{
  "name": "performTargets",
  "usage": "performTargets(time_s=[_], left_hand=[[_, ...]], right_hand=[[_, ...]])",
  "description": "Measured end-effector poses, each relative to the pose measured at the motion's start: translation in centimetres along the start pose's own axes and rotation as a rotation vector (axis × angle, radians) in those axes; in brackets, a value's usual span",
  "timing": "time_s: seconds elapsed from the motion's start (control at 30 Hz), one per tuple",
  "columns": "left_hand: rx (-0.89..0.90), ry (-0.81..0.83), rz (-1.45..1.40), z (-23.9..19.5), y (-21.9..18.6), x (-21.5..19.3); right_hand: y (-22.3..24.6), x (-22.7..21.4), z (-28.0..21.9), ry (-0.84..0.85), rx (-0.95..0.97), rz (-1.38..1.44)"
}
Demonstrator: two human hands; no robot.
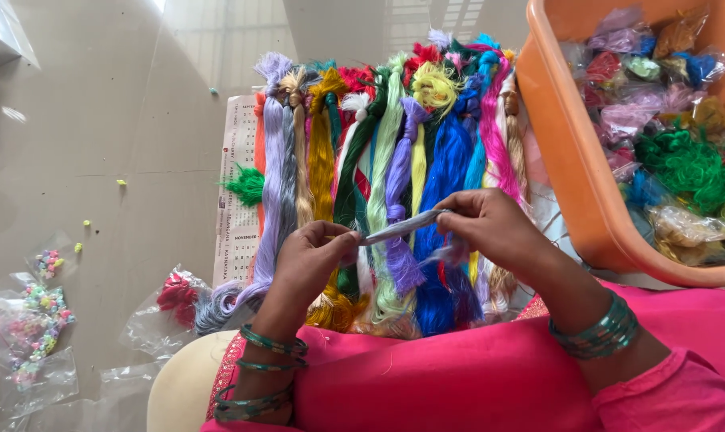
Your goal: The person prepares craft materials by handling and tying bundles of colorful threads, placing some in small plastic bags, and knotting larger bundles of purple and light green fibers.
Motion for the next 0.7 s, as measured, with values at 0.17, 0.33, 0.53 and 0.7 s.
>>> performTargets(time_s=[0.17, 0.33, 0.53, 0.7], left_hand=[[-0.196, 0.048, 0.183, -1.4, -0.1, -0.2], [0.081, 0.001, 0.693, -1.5, -0.4, -1.8], [-0.024, 0.006, 0.691, -1.1, -0.3, -1.5], [-0.176, 0.011, -0.037, -1.8, -1.3, 0.3]], right_hand=[[-0.1, -1.2, 0.7, -0.129, -0.060, -0.149], [1.2, -1.5, -0.3, -0.229, -0.120, -0.220], [2.5, -0.9, -1.4, -0.226, -0.155, -0.198], [4.2, 2.1, -4.3, -0.223, -0.110, -0.582]])
Point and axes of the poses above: each hand's wrist, its own z-axis towards the middle knuckle, its own x-axis out of the palm, y = z × x, the point moved 6 cm from there along z, towards the middle knuckle, and after that the axes turned 10 degrees about x, right-handed, at the moved point
